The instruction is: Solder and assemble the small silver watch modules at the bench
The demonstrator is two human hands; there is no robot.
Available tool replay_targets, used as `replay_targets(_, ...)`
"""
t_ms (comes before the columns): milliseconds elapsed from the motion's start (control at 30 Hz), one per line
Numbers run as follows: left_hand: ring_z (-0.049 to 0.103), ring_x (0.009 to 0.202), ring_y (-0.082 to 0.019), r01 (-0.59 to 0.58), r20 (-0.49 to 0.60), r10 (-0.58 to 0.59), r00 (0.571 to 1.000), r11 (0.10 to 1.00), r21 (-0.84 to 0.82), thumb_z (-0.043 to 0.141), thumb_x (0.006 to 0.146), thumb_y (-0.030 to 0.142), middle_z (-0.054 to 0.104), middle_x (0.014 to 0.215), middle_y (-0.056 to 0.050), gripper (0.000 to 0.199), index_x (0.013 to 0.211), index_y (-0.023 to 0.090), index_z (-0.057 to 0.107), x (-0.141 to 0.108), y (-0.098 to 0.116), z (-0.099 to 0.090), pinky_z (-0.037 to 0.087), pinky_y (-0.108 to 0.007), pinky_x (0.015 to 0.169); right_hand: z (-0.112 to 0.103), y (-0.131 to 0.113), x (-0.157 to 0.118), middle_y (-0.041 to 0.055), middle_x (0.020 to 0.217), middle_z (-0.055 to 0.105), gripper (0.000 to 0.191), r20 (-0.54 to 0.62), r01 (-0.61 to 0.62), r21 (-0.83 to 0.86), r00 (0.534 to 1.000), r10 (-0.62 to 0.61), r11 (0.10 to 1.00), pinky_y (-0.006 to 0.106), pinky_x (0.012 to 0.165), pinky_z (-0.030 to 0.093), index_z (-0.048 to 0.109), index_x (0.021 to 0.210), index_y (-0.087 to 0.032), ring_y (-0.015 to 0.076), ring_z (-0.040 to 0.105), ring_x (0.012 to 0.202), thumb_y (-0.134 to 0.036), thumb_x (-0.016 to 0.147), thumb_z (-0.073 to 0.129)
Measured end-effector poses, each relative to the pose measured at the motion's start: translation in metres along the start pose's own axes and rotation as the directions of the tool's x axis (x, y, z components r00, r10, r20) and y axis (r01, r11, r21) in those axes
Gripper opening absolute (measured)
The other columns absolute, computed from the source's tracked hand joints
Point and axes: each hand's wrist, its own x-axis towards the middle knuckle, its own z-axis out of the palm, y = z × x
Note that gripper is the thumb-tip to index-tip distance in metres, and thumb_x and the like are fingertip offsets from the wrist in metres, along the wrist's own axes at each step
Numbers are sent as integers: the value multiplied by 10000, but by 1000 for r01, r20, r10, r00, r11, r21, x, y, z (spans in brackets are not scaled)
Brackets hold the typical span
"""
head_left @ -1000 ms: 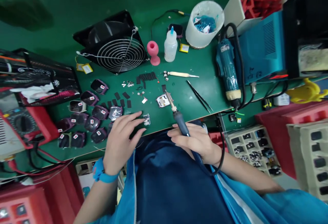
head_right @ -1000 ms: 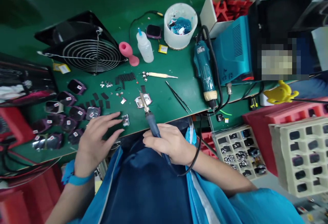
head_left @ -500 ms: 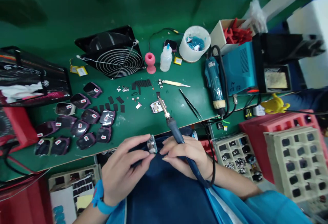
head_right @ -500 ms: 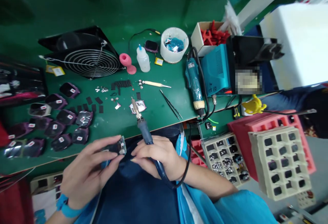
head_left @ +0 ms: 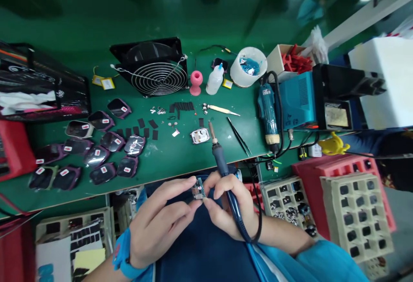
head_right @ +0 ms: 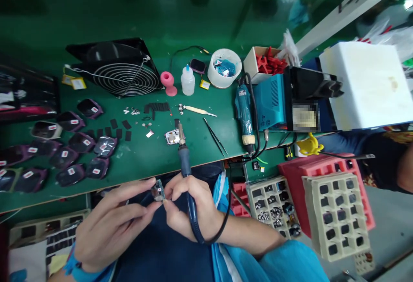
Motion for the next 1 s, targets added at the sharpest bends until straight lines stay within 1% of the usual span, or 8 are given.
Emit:
replay_targets(133, 746, 1010, -191, -10, 13, 9, 1000, 1000, 4, 706, 942, 151, 719, 1212, -65, 178, 833, 214, 580, -1, -2, -1, 674, -304, 825, -3, 0, 1, 7, 874, 651, 236, 19, -10, 14, 1000, 9, 1000, 279, 714, 572, 482, 920, -258, 145, 677, 759, -101, 881, 652)
replay_targets(233, 752, 987, -181, 15, 29, -15, 999, 1000, -17, 684, 967, 194, 733, 1186, -45, 172, 838, 228, 576, 0, -2, -3, 679, -303, 815, -7, 0, 1, 13, 893, 669, 279, 80, -1, 46, 997, -2, 999, 303, 726, 595, 487, 943, -264, 160, 696, 771, -204, 881, 752)
replay_targets(300, 756, 962, -169, 35, 50, -34, 998, 999, -19, 669, 981, 218, 739, 1168, -37, 202, 806, 234, 569, 1, -3, -4, 677, -280, 793, -9, 0, 1, 20, 902, 681, 289, 107, 19, 59, 994, -25, 998, 320, 737, 604, 491, 955, -265, 170, 705, 784, -238, 881, 769)
replay_targets(400, 759, 951, -163, 58, 62, -57, 996, 998, -9, 667, 981, 226, 742, 1155, -32, 238, 767, 237, 564, 0, -3, -4, 672, -261, 783, -10, 0, 2, 25, 906, 683, 233, 93, 39, 52, 995, -44, 998, 314, 742, 597, 501, 960, -260, 165, 699, 791, -151, 895, 696)
replay_targets(533, 759, 946, -163, 69, 31, -68, 997, 997, -36, 681, 972, 239, 741, 1165, -40, 229, 776, 234, 562, -2, -5, -3, 664, -262, 809, -8, 0, 3, 19, 893, 666, 257, 83, 28, 45, 996, -32, 999, 297, 722, 574, 509, 956, -257, 156, 681, 774, -76, 863, 665)
replay_targets(700, 754, 974, -168, 43, 2, -43, 999, 997, -60, 701, 947, 187, 739, 1165, -61, 216, 775, 216, 572, -2, -5, -2, 659, -258, 821, -8, 1, 3, 27, 905, 674, 266, 89, 48, 41, 995, -52, 998, 311, 732, 575, 517, 962, -258, 164, 681, 781, -60, 855, 658)
replay_targets(833, 751, 991, -178, 29, -25, -31, 999, 996, -80, 712, 925, 134, 736, 1163, -67, 200, 787, 205, 586, -2, -4, -1, 669, -283, 829, -9, 1, 3, 35, 919, 688, 260, 102, 59, 47, 993, -64, 997, 325, 744, 584, 529, 975, -255, 173, 693, 799, -61, 856, 654)
replay_targets(1000, 747, 994, -178, 42, -12, -44, 999, 995, -87, 703, 933, 135, 732, 1167, -71, 193, 790, 204, 594, -3, -2, 1, 674, -288, 838, -9, 2, 3, 35, 920, 690, 255, 110, 58, 39, 992, -62, 998, 325, 748, 590, 532, 973, -253, 174, 697, 808, -64, 857, 658)
